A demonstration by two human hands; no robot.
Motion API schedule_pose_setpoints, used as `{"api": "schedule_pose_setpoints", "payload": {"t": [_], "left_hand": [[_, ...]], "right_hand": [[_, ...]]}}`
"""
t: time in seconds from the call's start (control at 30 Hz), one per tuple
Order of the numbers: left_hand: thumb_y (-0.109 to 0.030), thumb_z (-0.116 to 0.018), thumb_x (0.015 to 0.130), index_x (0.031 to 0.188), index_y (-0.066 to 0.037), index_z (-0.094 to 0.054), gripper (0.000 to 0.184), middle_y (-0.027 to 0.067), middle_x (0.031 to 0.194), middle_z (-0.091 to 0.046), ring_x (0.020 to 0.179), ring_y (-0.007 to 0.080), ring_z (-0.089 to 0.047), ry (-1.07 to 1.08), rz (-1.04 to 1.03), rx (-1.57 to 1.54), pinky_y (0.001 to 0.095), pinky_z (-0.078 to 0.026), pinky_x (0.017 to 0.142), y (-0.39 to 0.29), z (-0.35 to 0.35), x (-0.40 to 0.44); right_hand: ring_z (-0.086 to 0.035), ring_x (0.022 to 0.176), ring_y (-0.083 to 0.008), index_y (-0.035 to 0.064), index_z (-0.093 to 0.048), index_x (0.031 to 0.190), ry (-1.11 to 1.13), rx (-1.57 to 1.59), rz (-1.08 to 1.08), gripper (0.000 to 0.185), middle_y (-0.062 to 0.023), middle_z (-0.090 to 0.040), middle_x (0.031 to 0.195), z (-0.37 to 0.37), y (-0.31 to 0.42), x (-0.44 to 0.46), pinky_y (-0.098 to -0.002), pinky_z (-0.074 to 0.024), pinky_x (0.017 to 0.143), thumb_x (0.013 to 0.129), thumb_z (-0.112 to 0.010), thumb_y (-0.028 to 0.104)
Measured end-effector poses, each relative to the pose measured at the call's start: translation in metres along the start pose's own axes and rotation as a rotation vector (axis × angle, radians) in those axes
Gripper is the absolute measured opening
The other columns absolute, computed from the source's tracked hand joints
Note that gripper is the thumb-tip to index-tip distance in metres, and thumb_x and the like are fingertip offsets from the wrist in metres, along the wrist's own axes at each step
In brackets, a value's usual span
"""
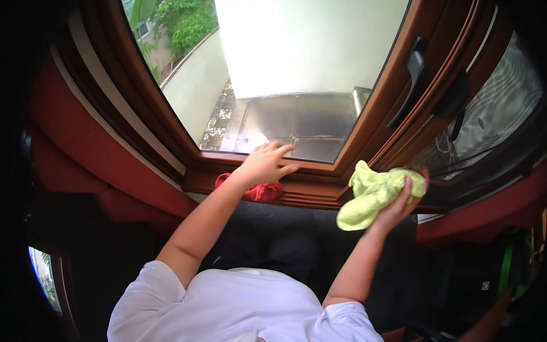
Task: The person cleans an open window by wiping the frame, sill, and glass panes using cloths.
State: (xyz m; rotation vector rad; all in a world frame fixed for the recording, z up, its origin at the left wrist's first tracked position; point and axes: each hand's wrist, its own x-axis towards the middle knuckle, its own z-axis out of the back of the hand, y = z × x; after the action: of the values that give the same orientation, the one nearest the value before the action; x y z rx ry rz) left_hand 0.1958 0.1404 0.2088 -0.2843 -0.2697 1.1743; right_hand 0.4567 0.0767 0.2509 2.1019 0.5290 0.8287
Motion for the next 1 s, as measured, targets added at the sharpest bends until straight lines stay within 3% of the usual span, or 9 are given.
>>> {"api": "schedule_pose_setpoints", "payload": {"t": [0.1, 0.17, 0.2, 0.23, 0.37, 0.57, 0.67, 0.9, 1.0], "left_hand": [[-0.063, -0.067, 0.069, 0.14, -0.024, -0.038, 0.085, 0.0223, 0.147, -0.023, 0.135, 0.042, -0.024, 0.21, 0.19, 0.149, 0.0565, -0.03, 0.102, 0.06, -0.05, -0.043], [-0.057, -0.073, 0.066, 0.137, -0.026, -0.04, 0.083, 0.0196, 0.15, -0.013, 0.134, 0.0404, -0.025, 0.176, 0.244, 0.159, 0.0615, -0.034, 0.097, 0.061, -0.077, -0.066], [-0.047, -0.079, 0.063, 0.133, -0.025, -0.044, 0.081, 0.02, 0.151, -0.008, 0.132, 0.0418, -0.028, 0.065, 0.226, 0.065, 0.0603, -0.038, 0.094, 0.068, -0.096, -0.071], [-0.035, -0.08, 0.063, 0.125, -0.02, -0.05, 0.07, 0.0221, 0.145, -0.023, 0.126, 0.0415, -0.036, -0.189, 0.143, -0.06, 0.0542, -0.042, 0.092, 0.082, -0.123, -0.075], [-0.012, -0.07, 0.067, 0.115, -0.007, -0.051, 0.052, 0.0213, 0.118, -0.049, 0.108, 0.0383, -0.051, -0.398, 0.161, -0.288, 0.0422, -0.044, 0.091, 0.085, -0.125, -0.079], [-0.009, -0.04, 0.079, 0.122, -0.003, -0.044, 0.044, 0.0105, 0.115, -0.052, 0.103, 0.0218, -0.054, -0.642, 0.26, -1.471, 0.0346, -0.044, 0.09, 0.12, -0.073, -0.105], [-0.012, -0.04, 0.074, 0.127, -0.006, -0.04, 0.053, 0.0112, 0.119, -0.051, 0.108, 0.0244, -0.053, -0.576, 0.289, -1.565, 0.0382, -0.045, 0.093, 0.1, -0.048, -0.119], [-0.003, -0.038, 0.068, 0.124, 0.001, -0.045, 0.057, 0.0137, 0.117, -0.054, 0.107, 0.0244, -0.055, -0.122, 0.193, -1.698, 0.0329, -0.044, 0.093, 0.053, -0.049, -0.122], [0.0, -0.04, 0.067, 0.118, 0.004, -0.051, 0.052, 0.0072, 0.109, -0.058, 0.101, 0.0155, -0.055, 0.063, 0.12, -1.475, 0.0265, -0.043, 0.089, 0.04, -0.04, -0.118]], "right_hand": [[-0.05, 0.108, -0.0209, -0.0005, -0.038, 0.134, 0.106, -0.237, 0.064, 0.049, -0.0127, -0.049, 0.122, 0.012, -0.006, 0.012, -0.033, -0.0395, 0.095, 0.092, -0.052, 0.021], [-0.043, 0.12, -0.0241, -0.0021, -0.035, 0.137, 0.183, -0.279, 0.018, 0.06, -0.0164, -0.045, 0.126, 0.007, -0.02, 0.01, -0.0334, -0.0315, 0.102, 0.089, -0.061, 0.024], [-0.042, 0.122, -0.0259, -0.0027, -0.034, 0.137, 0.169, -0.394, 0.169, 0.062, -0.018, -0.043, 0.128, -0.004, -0.019, 0.003, -0.0347, -0.0302, 0.103, 0.089, -0.061, 0.024], [-0.04, 0.124, -0.0277, -0.0034, -0.033, 0.137, 0.149, -0.511, 0.322, 0.063, -0.0196, -0.04, 0.131, -0.016, -0.019, -0.005, -0.036, -0.0288, 0.104, 0.088, -0.061, 0.025], [-0.042, 0.121, -0.0322, -0.0045, -0.031, 0.138, 0.051, -0.399, 0.211, 0.067, -0.0223, -0.037, 0.129, -0.026, -0.02, -0.004, -0.0388, -0.0319, 0.102, 0.088, -0.063, 0.026], [-0.051, 0.11, -0.0344, -0.0053, -0.045, 0.121, 0.045, -0.61, 0.336, 0.057, -0.0237, -0.049, 0.115, -0.017, -0.024, 0.011, -0.0409, -0.0397, 0.092, 0.082, -0.068, 0.03], [-0.059, 0.093, -0.0356, -0.0044, -0.053, 0.105, 0.093, -0.745, 0.273, 0.046, -0.0227, -0.059, 0.099, -0.017, 0.001, 0.018, -0.04, -0.0457, 0.082, 0.078, -0.072, 0.029], [-0.056, 0.093, -0.0398, -0.0039, -0.048, 0.107, 0.145, -0.755, 0.365, 0.05, -0.0229, -0.056, 0.099, -0.029, -0.001, -0.011, -0.0435, -0.0454, 0.08, 0.08, -0.069, 0.032], [-0.056, 0.092, -0.0398, -0.0039, -0.048, 0.106, 0.189, -0.751, 0.37, 0.049, -0.0224, -0.055, 0.099, -0.04, -0.002, -0.026, -0.0433, -0.0459, 0.079, 0.079, -0.069, 0.031]]}}
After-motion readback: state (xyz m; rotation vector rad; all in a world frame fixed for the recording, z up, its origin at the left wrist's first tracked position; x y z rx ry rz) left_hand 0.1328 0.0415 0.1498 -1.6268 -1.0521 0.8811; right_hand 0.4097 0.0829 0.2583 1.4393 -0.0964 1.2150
